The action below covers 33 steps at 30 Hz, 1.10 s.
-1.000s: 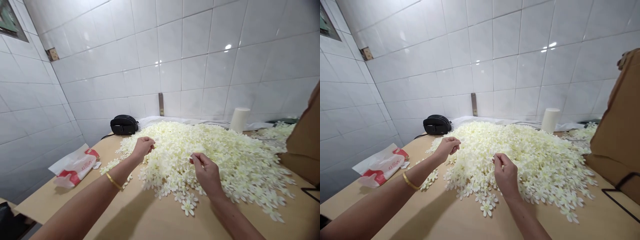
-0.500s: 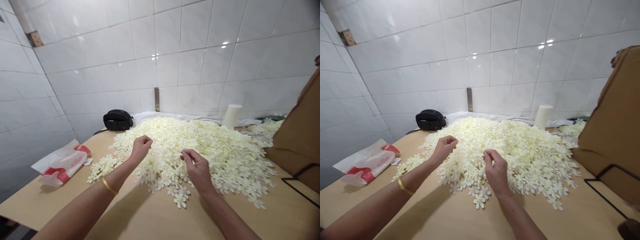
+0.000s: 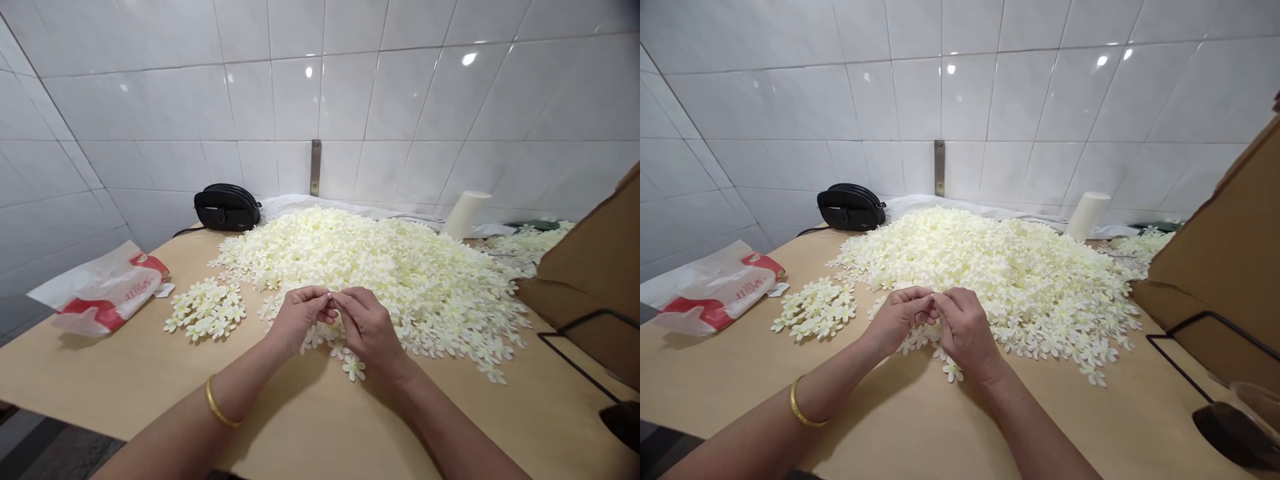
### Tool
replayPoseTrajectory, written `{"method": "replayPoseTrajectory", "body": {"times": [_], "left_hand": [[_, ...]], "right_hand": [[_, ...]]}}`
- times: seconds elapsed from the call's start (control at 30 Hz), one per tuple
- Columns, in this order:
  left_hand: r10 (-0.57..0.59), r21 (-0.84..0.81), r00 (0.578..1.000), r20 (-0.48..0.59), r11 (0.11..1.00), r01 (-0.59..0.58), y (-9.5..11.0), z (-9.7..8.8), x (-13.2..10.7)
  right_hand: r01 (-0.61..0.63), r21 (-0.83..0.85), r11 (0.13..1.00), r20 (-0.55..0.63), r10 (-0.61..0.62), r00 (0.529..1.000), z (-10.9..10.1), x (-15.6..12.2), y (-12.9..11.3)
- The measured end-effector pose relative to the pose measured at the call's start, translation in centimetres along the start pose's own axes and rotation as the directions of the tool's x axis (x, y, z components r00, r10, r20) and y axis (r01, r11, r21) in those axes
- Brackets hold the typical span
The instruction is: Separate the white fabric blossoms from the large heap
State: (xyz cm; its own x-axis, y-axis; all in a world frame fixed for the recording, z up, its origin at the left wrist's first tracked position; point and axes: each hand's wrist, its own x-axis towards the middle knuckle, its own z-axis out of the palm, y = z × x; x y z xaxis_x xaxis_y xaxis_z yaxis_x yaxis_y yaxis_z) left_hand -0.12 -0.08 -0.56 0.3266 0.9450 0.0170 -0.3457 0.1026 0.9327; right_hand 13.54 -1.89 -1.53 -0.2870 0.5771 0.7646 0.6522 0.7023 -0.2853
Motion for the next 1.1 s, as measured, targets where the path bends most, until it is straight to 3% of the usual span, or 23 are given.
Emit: {"method": "replayPoseTrajectory", "body": {"times": [0.17, 0.4, 0.73, 0.93, 1.1], "left_hand": [[-0.002, 0.015, 1.000, 0.023, 1.000, 0.002, -0.23, -0.47, 0.05], [0.006, 0.124, 1.000, -0.011, 0.992, -0.004, -0.19, -0.69, -0.11], [-0.021, 0.139, 0.999, 0.039, 0.990, 0.015, 0.09, -1.08, -0.26], [-0.005, 0.203, 1.000, 0.016, 0.979, 0.001, 0.32, -0.86, -0.47], [0.009, 0.256, 0.999, -0.035, 0.967, 0.000, 0.38, -0.53, -0.62]], "right_hand": [[-0.100, 0.106, 0.989, -0.007, 0.102, 0.995, 0.15, -0.06, 0.03], [-0.153, 0.139, 0.978, 0.028, 0.150, 0.988, 0.17, 0.02, -0.01], [-0.216, 0.206, 0.954, 0.147, 0.188, 0.971, -0.18, 0.22, -0.45], [-0.258, 0.253, 0.932, 0.173, 0.219, 0.960, -0.21, 0.24, -0.57], [-0.360, 0.244, 0.901, 0.075, 0.352, 0.933, -0.15, 0.21, -0.50]]}}
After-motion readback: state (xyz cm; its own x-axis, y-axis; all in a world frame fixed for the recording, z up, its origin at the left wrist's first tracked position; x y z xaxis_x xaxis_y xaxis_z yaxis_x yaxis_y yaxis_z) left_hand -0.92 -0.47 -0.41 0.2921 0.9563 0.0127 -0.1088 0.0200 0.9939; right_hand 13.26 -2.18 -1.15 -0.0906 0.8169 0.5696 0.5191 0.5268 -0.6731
